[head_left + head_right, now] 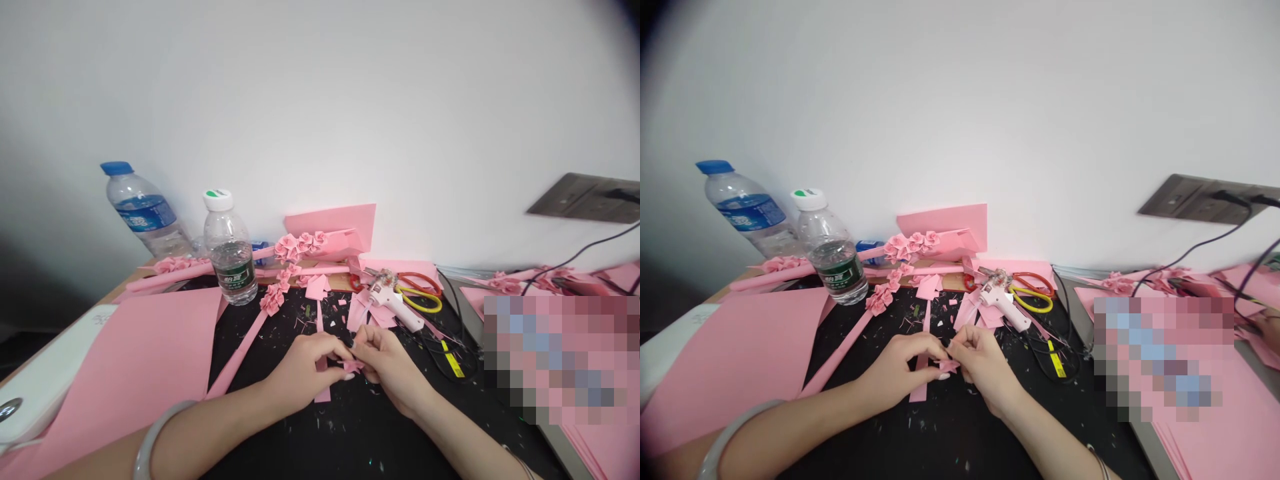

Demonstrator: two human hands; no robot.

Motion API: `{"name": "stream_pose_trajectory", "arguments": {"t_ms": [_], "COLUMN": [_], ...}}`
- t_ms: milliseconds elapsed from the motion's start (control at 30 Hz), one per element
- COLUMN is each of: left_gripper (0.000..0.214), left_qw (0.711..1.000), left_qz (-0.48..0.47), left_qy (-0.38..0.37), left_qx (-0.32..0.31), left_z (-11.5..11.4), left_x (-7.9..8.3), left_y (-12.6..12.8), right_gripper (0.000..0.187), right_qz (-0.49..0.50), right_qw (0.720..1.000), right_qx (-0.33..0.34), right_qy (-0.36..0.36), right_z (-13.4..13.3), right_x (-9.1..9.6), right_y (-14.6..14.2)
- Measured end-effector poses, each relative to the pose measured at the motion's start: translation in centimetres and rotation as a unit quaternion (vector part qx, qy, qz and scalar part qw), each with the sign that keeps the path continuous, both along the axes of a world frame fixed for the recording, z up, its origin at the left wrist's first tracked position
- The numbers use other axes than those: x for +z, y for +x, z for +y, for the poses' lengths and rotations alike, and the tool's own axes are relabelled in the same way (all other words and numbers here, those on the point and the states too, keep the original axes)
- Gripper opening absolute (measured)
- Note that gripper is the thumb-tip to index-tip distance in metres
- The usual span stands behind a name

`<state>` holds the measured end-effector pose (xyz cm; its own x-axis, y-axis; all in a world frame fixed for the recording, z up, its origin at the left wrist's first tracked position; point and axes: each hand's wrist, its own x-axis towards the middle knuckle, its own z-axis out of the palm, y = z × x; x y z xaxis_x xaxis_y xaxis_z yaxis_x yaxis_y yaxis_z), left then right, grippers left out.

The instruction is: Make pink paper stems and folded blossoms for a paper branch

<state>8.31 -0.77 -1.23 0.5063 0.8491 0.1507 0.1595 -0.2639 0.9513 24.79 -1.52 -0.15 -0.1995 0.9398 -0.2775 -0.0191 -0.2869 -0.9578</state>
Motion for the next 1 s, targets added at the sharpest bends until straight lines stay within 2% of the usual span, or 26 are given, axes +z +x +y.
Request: {"name": "stream_pose_trajectory", "arguments": {"t_ms": [100, 200, 300, 400, 500, 700, 800, 1000], "left_gripper": [0.018, 0.021, 0.019, 0.021, 0.020, 0.020, 0.021, 0.021], "left_qw": [0.988, 0.972, 0.966, 0.963, 0.958, 0.954, 0.952, 0.955], "left_qz": [-0.096, -0.172, -0.191, -0.197, -0.205, -0.182, -0.184, -0.182], "left_qy": [-0.112, -0.153, -0.167, -0.177, -0.197, -0.235, -0.242, -0.228], "left_qx": [0.034, 0.049, 0.050, 0.050, 0.039, 0.034, 0.045, 0.042], "left_z": [0.4, 0.9, 1.1, 1.0, 0.9, 1.0, 1.2, 1.1], "left_x": [-0.3, -0.4, -0.2, 0.0, 0.2, 0.3, 0.3, 0.0], "left_y": [0.0, -0.1, -0.1, 0.0, 0.0, -0.1, -0.1, -0.1], "right_gripper": [0.027, 0.020, 0.008, 0.011, 0.014, 0.013, 0.014, 0.016], "right_qz": [-0.004, -0.081, -0.203, -0.281, -0.306, -0.317, -0.322, -0.343], "right_qw": [0.997, 0.979, 0.927, 0.881, 0.866, 0.866, 0.863, 0.840], "right_qx": [-0.052, -0.070, -0.051, -0.010, -0.005, -0.018, -0.024, 0.011], "right_qy": [0.061, 0.175, 0.310, 0.380, 0.394, 0.387, 0.389, 0.420], "right_z": [0.2, 0.3, 0.0, -0.2, -0.1, 0.1, -0.1, -0.4], "right_x": [-0.3, -0.2, 0.1, 0.4, 0.3, 0.1, 0.2, 0.2], "right_y": [0.3, 0.7, 0.9, 0.9, 0.9, 1.0, 0.9, 0.5]}}
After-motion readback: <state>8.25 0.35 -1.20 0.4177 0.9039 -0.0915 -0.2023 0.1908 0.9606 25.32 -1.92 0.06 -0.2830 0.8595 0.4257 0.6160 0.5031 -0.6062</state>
